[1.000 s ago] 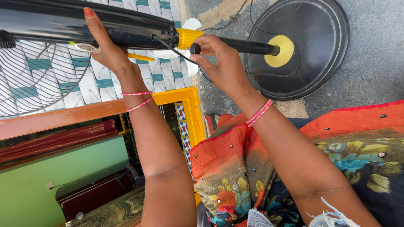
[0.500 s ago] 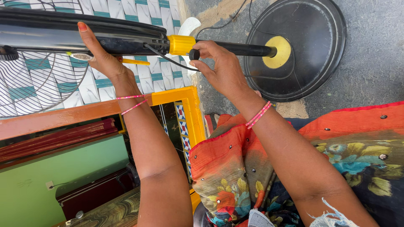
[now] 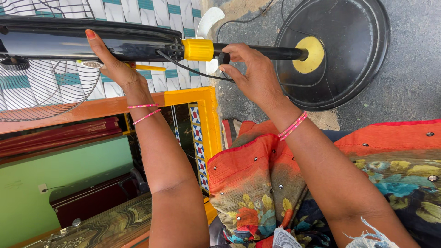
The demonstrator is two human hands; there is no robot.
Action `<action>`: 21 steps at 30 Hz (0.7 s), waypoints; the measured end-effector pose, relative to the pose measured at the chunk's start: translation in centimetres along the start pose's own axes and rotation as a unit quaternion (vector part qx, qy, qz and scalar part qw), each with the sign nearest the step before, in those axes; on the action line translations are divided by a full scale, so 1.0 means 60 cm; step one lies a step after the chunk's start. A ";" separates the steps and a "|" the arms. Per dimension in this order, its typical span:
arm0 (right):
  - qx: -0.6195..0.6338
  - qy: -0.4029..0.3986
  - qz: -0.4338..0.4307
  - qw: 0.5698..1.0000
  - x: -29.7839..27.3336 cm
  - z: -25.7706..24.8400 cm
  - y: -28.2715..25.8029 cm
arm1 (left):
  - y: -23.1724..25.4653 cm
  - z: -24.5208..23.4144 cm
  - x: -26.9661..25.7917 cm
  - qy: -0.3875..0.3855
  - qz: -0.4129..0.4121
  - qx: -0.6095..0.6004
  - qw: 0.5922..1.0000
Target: The person uses a toothbrush to clean the neck of a standing electric fan, then uses a screwdriver to adjust a screw on the fan's neck. The person continues to clean and adjust the fan's neck throughout the episode.
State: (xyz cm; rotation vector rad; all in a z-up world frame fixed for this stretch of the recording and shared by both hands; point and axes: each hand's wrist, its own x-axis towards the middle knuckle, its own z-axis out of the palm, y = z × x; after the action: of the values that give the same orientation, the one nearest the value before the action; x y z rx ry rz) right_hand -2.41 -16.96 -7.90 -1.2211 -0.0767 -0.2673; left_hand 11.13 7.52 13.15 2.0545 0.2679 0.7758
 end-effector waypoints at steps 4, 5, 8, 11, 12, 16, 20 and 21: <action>-0.004 0.000 -0.003 1.000 -0.002 0.000 0.002 | -0.006 -0.013 0.002 0.004 0.000 0.020 1.000; -0.007 0.001 -0.009 1.000 -0.002 -0.001 0.003 | -0.007 -0.015 0.002 0.001 0.000 0.021 1.000; 0.000 -0.013 0.017 1.000 -0.003 -0.001 0.005 | -0.009 -0.019 0.003 0.000 0.001 0.023 1.000; -0.006 -0.013 0.009 1.000 -0.004 0.002 0.012 | -0.011 -0.022 0.001 0.010 0.007 0.031 0.999; -0.002 -0.010 0.006 1.000 -0.004 0.004 0.016 | -0.012 -0.021 -0.001 0.008 0.012 0.037 0.999; 0.072 0.002 0.043 0.996 0.002 0.012 0.041 | -0.008 -0.015 -0.018 0.002 0.021 0.006 1.000; 0.192 0.019 0.073 0.978 0.018 0.019 0.062 | 0.002 -0.003 -0.040 0.007 0.016 -0.010 1.000; 0.130 0.001 0.092 0.987 0.026 0.019 0.066 | 0.004 0.001 -0.042 0.006 0.018 -0.020 1.000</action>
State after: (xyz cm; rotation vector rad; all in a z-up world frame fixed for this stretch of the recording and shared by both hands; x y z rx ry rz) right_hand 0.17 -14.88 -10.82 -0.9600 0.0042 -0.0936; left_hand 9.17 6.16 12.25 2.0228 0.2194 0.8090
